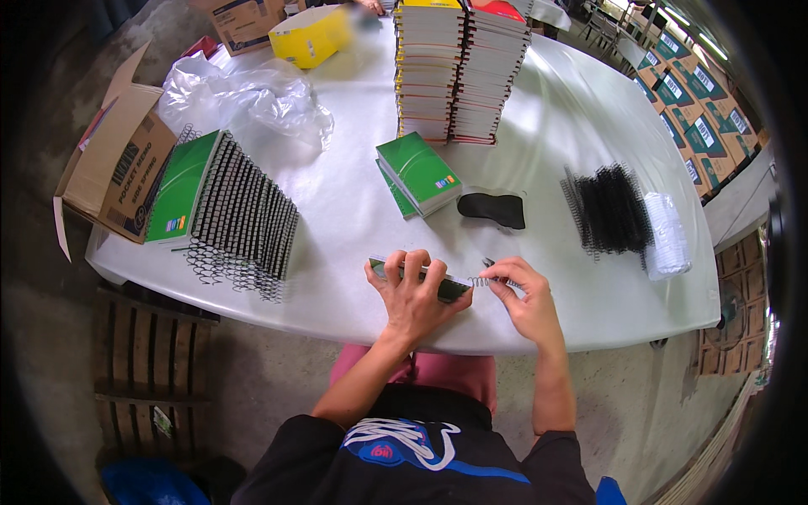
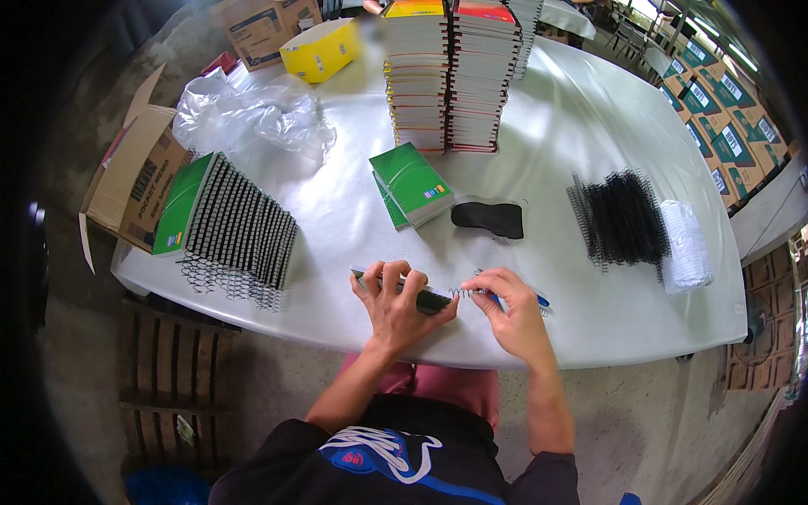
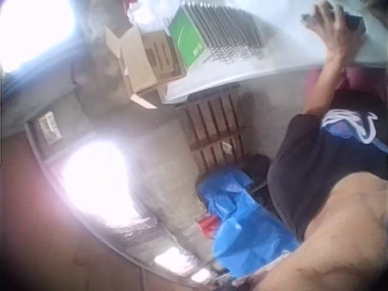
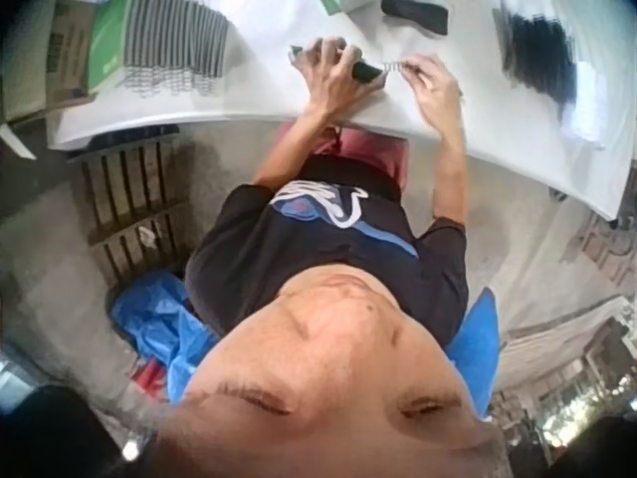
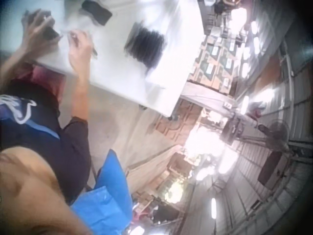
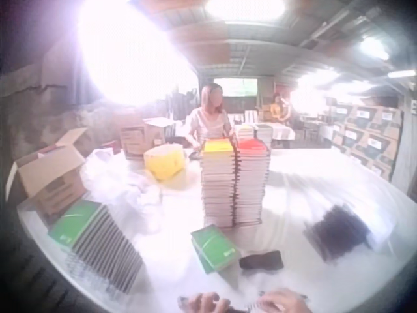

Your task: The person inserts a spiral binding into a notebook cover and pages by hand, then uses pliers to clip and secure the ends of the spiral.

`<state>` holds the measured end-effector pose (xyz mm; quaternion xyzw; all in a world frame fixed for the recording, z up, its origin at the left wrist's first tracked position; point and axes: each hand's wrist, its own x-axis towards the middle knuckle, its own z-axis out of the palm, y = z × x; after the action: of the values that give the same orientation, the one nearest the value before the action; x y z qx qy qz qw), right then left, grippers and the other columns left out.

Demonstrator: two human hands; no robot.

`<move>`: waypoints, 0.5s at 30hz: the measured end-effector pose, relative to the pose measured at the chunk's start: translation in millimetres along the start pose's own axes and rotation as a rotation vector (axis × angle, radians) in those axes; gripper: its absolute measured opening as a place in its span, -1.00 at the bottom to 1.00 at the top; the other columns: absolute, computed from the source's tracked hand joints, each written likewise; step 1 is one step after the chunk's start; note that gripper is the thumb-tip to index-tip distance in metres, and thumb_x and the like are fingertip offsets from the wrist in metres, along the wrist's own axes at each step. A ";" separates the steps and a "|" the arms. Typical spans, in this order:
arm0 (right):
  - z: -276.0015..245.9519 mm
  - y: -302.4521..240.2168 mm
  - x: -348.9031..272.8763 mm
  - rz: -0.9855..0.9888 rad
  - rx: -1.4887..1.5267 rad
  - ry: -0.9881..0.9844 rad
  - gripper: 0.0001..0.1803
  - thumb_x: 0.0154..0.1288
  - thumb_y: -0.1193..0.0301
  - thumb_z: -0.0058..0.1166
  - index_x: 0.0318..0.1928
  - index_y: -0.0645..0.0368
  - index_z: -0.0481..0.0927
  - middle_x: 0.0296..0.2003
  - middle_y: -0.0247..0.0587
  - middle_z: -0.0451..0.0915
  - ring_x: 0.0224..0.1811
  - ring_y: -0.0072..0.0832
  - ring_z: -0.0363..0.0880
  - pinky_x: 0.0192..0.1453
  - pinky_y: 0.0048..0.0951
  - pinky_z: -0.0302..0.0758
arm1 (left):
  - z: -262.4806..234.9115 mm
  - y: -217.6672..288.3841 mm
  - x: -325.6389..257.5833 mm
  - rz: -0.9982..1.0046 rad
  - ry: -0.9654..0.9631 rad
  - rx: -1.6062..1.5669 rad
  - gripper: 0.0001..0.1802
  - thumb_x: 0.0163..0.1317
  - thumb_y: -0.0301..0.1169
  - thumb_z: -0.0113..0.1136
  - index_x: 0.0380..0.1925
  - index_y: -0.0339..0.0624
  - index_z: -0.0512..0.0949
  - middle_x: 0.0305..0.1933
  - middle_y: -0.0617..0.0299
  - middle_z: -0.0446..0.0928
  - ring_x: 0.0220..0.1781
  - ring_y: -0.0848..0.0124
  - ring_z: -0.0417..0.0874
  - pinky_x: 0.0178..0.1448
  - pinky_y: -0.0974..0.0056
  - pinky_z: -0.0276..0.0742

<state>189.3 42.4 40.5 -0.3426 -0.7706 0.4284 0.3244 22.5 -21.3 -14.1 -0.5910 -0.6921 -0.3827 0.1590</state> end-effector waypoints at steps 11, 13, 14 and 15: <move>-14.6 -2.2 7.7 0.278 0.054 -0.309 -0.83 0.33 0.48 -0.01 -0.11 0.20 0.55 -0.52 -0.26 0.47 -0.38 -0.53 0.47 -0.24 -0.54 0.39 | 6.5 -0.2 3.6 0.057 0.042 0.031 -0.43 -0.32 0.20 0.40 -0.46 0.06 0.47 -0.26 0.32 0.33 -0.02 0.25 0.27 0.09 -0.18 0.00; -7.6 -12.8 14.3 0.294 -0.060 -0.263 -0.81 0.33 0.44 0.01 -0.08 0.21 0.51 -0.53 -0.25 0.45 -0.40 -0.52 0.45 -0.26 -0.53 0.38 | 11.8 -7.5 -0.8 0.038 0.041 0.063 -0.35 -0.33 0.29 0.34 -0.35 0.09 0.47 -0.23 0.32 0.33 -0.03 0.28 0.29 0.08 -0.17 0.00; -3.7 -12.6 16.3 0.247 -0.078 -0.227 -0.79 0.33 0.44 0.02 -0.06 0.21 0.49 -0.51 -0.25 0.44 -0.40 -0.51 0.45 -0.26 -0.53 0.38 | 9.7 -10.8 -3.0 0.004 0.004 0.044 -0.28 -0.32 0.32 0.30 -0.23 0.10 0.46 -0.18 0.32 0.32 -0.02 0.28 0.30 0.09 -0.17 -0.02; 1.9 -11.0 15.0 0.209 -0.090 -0.207 -0.78 0.32 0.43 0.04 -0.05 0.21 0.47 -0.49 -0.24 0.44 -0.39 -0.50 0.44 -0.27 -0.52 0.38 | 11.4 -12.9 -7.0 -0.008 -0.014 0.046 -0.26 -0.26 0.31 0.27 -0.15 0.10 0.45 -0.12 0.30 0.32 0.02 0.28 0.30 0.10 -0.18 -0.03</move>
<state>176.7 49.3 52.5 -0.3893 -0.7785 0.4577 0.1811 14.7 -18.1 -30.6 -0.5872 -0.7040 -0.3633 0.1662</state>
